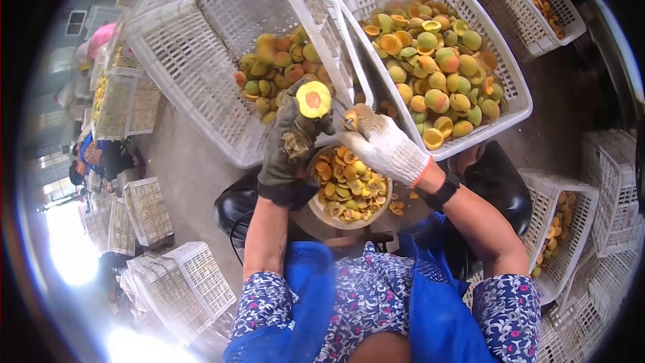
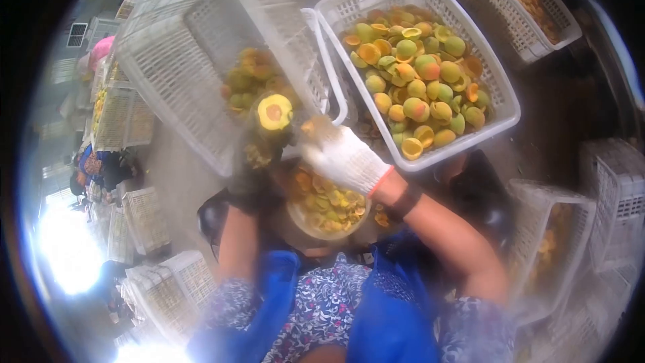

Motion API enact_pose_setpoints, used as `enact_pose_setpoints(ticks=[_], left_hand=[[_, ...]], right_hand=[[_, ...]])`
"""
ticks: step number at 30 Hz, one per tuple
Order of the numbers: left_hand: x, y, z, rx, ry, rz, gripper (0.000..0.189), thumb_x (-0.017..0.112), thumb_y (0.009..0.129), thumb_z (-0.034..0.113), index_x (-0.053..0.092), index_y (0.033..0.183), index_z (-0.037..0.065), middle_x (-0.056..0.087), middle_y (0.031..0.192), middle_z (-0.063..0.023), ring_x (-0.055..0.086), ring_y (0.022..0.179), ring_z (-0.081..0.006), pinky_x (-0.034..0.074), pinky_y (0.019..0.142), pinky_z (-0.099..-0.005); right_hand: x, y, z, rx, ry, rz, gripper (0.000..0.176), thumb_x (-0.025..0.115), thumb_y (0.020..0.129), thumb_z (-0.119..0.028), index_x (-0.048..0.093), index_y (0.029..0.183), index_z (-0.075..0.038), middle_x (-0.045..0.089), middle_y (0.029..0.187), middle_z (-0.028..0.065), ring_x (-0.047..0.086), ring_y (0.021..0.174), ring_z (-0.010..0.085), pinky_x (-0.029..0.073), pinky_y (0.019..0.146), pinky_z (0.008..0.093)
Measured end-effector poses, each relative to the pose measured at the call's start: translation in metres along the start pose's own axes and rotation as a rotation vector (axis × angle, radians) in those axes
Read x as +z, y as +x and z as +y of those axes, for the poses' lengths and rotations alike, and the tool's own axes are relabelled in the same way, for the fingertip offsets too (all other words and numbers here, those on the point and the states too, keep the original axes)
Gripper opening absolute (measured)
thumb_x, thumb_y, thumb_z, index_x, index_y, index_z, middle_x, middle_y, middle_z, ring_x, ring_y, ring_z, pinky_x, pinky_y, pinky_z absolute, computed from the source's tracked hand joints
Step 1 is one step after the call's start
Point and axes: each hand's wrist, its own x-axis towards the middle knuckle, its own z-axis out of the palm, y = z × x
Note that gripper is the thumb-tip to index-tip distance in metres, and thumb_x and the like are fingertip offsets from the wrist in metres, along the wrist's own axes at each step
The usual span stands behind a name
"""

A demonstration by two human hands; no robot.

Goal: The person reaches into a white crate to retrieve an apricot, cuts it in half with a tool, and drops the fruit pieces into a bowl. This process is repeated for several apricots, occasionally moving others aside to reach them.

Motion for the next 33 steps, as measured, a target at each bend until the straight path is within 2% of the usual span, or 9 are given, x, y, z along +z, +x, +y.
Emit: enact_pose_setpoints(ticks=[2,4,7,12,20,24,26,29,33], left_hand=[[0.027,-0.009,0.015,0.029,0.148,-0.072,0.048,0.052,0.096,0.034,0.043,0.133,0.004,0.057,0.117,-0.0076,0.058,0.101,-0.016,0.048,0.089,-0.0321],[0.04,-0.012,0.003,-0.079,-0.149,0.006,0.051,0.052,0.096,0.034,0.04,0.134,0.002,0.055,0.119,-0.0102,0.057,0.106,-0.0174,0.046,0.094,-0.0324],[0.055,-0.012,-0.003,0.192,0.167,-0.092,0.057,0.052,0.095,0.037,0.037,0.135,0.0,0.052,0.123,-0.0123,0.055,0.111,-0.02,0.044,0.099,-0.0346],[0.055,-0.005,-0.044,0.232,0.091,-0.017,0.061,0.048,0.094,0.044,0.039,0.132,-0.002,0.052,0.12,-0.0132,0.054,0.11,-0.0204,0.043,0.097,-0.034],[0.061,-0.005,-0.056,0.492,0.494,0.166,0.049,0.037,0.095,0.041,0.054,0.114,-0.002,0.057,0.105,-0.0106,0.056,0.096,-0.0189,0.046,0.086,-0.0326],[0.053,-0.004,-0.048,0.597,0.754,0.033,0.047,0.03,0.099,0.038,0.057,0.107,0.0,0.06,0.097,-0.0095,0.058,0.089,-0.0185,0.048,0.081,-0.0302],[0.055,-0.006,-0.033,0.444,0.646,-0.003,0.047,0.03,0.1,0.039,0.057,0.105,0.0,0.06,0.096,-0.0092,0.059,0.088,-0.0186,0.048,0.08,-0.0302],[0.056,-0.007,-0.037,0.165,0.269,-0.018,0.049,0.03,0.101,0.041,0.058,0.1,0.002,0.06,0.093,-0.0088,0.059,0.085,-0.0185,0.049,0.079,-0.0304],[0.051,-0.01,-0.037,0.021,-0.038,0.0,0.049,0.033,0.101,0.042,0.059,0.093,0.001,0.06,0.088,-0.0086,0.059,0.081,-0.0175,0.049,0.077,-0.031]], right_hand=[[-0.005,-0.001,-0.003,-0.004,-0.053,0.009,0.018,0.063,0.076,-0.006,0.061,0.093,-0.004,0.055,0.092,0.017,0.061,0.077,0.0336,0.052,0.062,0.0398],[-0.006,-0.003,-0.005,0.014,-0.093,0.023,0.018,0.063,0.076,-0.006,0.062,0.094,-0.004,0.055,0.094,0.017,0.061,0.077,0.0333,0.052,0.062,0.0399],[-0.004,-0.009,-0.006,0.049,-0.124,0.027,0.018,0.063,0.076,-0.007,0.062,0.094,-0.005,0.055,0.097,0.0178,0.061,0.076,0.0328,0.052,0.061,0.0392],[0.001,-0.018,-0.008,0.074,-0.183,0.076,0.018,0.062,0.076,-0.006,0.061,0.094,-0.003,0.056,0.099,0.0196,0.062,0.077,0.0332,0.053,0.06,0.0385],[-0.002,-0.02,-0.004,0.1,0.018,-0.099,0.017,0.061,0.081,-0.009,0.058,0.094,0.0,0.058,0.097,0.0208,0.062,0.078,0.0369,0.053,0.064,0.0412],[-0.008,-0.017,-0.003,0.476,0.577,-0.157,0.028,0.057,0.087,-0.02,0.057,0.104,0.001,0.062,0.092,0.0195,0.061,0.085,0.0397,0.05,0.071,0.0418],[-0.009,-0.017,-0.001,0.541,0.652,-0.187,0.032,0.055,0.088,-0.024,0.056,0.107,0.001,0.063,0.09,0.0185,0.061,0.085,0.0392,0.049,0.072,0.0417],[-0.038,0.0,-0.013,0.848,0.874,-0.432,0.034,0.053,0.089,-0.029,0.058,0.107,-0.001,0.06,0.077,0.0053,0.055,0.065,0.0125,0.046,0.058,0.0306],[-0.036,0.003,-0.017,0.876,0.914,-0.48,0.036,0.054,0.09,-0.032,0.057,0.107,-0.001,0.057,0.074,0.0029,0.052,0.061,0.0095,0.044,0.054,0.0285]])
